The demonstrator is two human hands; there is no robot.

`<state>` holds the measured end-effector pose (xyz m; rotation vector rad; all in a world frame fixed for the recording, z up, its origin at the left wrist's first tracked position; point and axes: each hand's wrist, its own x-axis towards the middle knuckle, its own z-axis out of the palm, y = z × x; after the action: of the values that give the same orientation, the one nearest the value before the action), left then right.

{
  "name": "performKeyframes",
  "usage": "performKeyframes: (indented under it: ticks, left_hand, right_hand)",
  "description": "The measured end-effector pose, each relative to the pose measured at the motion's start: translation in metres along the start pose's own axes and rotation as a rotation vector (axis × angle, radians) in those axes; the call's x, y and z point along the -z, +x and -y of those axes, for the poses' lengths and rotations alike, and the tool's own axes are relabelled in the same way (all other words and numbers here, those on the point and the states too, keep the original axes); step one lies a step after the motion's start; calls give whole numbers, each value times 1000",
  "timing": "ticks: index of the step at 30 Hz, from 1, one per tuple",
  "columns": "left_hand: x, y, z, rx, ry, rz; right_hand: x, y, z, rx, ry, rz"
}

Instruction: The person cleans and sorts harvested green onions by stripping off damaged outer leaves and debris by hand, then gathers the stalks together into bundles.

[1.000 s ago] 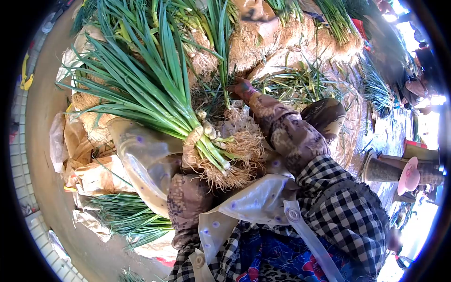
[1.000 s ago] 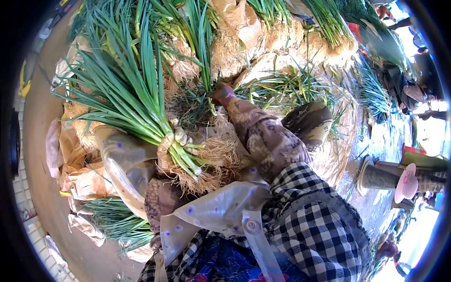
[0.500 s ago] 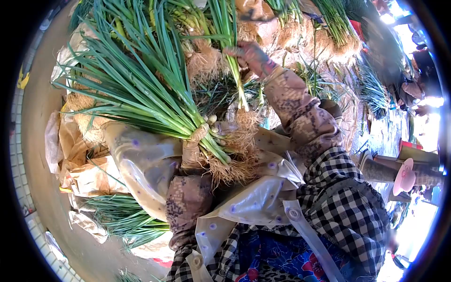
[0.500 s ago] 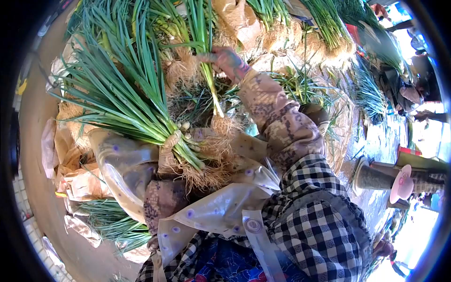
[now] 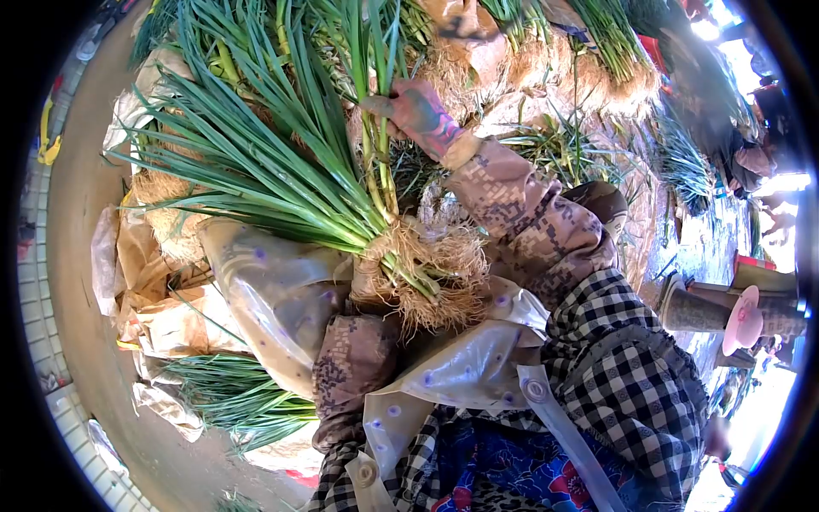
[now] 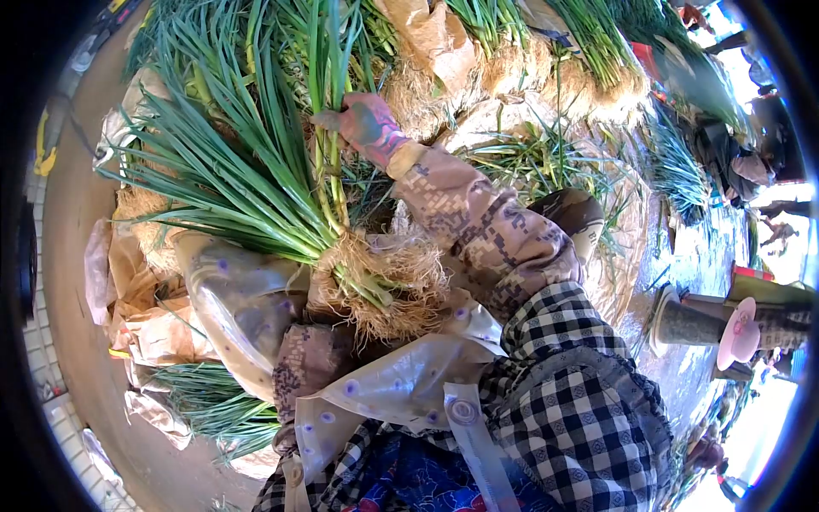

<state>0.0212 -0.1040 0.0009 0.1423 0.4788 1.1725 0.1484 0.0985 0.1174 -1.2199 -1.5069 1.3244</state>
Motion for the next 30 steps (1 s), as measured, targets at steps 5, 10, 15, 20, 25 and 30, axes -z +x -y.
performKeyframes:
  ticks: [5, 10, 15, 20, 25, 30]
  left_hand:
    - [-31, -9, -13, 63, -82, 71]
    - [-50, -12, -14, 44, -126, 54]
    - [-46, -11, -19, 285, -350, 265]
    - [-26, -4, -8, 169, -230, 216]
    - [-6, 0, -5, 121, -26, 182]
    - [0, 1, -5, 98, 7, 111]
  right_hand:
    - [10, -31, 19, -282, 119, 110]
    - [26, -45, -38, 143, -19, 47]
    - [31, -67, -21, -219, 242, -79]
    - [21, -43, -31, -389, 511, -142]
    - [-20, -20, -29, -434, 961, 25]
    - [-15, 3, -64, -302, 1194, 729]
